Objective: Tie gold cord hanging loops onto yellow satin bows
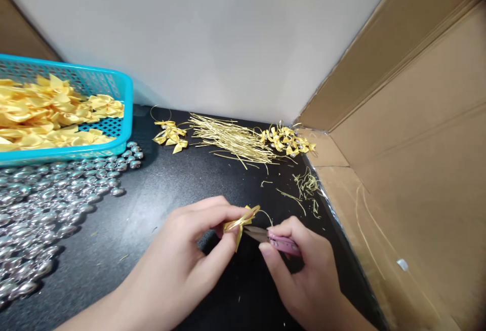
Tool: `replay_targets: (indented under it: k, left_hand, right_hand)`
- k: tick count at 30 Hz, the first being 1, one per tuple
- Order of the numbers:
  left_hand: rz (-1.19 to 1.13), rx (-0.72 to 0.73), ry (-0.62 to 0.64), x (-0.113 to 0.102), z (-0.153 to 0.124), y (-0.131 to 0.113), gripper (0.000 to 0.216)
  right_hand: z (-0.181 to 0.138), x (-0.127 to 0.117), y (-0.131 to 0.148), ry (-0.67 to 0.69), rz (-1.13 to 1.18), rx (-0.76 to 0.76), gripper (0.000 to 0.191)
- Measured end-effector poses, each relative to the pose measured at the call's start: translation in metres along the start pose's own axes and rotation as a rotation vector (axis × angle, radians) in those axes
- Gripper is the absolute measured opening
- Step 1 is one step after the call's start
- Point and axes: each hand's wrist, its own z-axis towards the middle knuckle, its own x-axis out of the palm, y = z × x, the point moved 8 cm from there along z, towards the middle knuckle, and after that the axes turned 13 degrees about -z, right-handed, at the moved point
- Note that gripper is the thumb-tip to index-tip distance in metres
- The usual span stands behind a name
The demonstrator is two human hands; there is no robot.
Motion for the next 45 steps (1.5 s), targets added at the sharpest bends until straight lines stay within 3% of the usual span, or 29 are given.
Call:
replay_targets:
  k: [13, 25, 45]
  left_hand:
    - [-0.052, -0.046, -0.05, -0.002, -0.003, 0.009, 0.025]
    - [-0.042, -0.023, -0.076, -0.004, -0.001, 0.004, 0.017]
    - [0.068, 0.046, -0.121, -0.006, -0.002, 0.001, 0.014]
  right_hand:
    - [-0.002, -0.001, 0.0, -0.016, -0.043, 0.012, 0.005]
    - [-0.002, -0.005, 0.006, -0.058, -0.043, -0.011, 0.006]
    - [-0.001, 0.0, 0.004, -0.017, -0.055, 0.034, 0.005]
